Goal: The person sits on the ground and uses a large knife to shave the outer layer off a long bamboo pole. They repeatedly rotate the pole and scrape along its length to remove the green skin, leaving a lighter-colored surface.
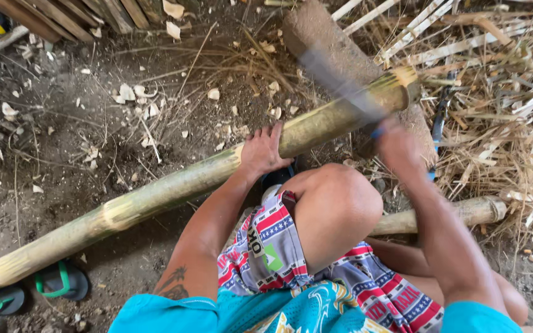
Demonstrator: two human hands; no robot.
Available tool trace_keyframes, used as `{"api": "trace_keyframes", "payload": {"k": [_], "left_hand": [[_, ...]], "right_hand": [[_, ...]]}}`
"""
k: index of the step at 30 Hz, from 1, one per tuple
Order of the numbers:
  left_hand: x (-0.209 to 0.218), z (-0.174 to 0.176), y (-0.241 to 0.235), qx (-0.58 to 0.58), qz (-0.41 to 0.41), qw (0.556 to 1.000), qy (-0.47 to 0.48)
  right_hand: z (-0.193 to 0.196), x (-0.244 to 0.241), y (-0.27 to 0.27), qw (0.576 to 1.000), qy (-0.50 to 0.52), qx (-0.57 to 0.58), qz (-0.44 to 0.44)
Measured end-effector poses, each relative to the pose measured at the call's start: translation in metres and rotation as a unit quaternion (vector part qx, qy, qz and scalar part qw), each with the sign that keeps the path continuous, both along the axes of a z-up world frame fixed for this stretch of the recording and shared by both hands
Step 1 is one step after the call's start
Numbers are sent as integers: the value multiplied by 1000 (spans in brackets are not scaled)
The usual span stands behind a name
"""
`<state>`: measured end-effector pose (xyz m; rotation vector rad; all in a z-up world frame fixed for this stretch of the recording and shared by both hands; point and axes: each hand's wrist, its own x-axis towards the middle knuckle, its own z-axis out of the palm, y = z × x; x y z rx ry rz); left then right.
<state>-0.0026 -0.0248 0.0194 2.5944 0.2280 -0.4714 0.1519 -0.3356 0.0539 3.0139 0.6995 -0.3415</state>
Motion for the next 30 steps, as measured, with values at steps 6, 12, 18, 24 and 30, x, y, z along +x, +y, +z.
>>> {"api": "trace_keyframes", "payload": {"k": [6,12,18,24,30], "left_hand": [[12,0,-3,-3,-18,1000,4],[4,1,-3,-6,-5,1000,-21],[6,-2,-5,4,-12,999,-33],[20,-3,10,-37,-22,999,12],[14,-9,14,-41,-17,999,8]], "right_hand": [[14,8,12,998,12,-15,-59],[-25,-22,16,984,117,-115,62],[-1,103,-84,967,-54,-26,-246],[-29,13,-6,992,11,16,-125],[-7,-19,29,991,69,-117,20]]}}
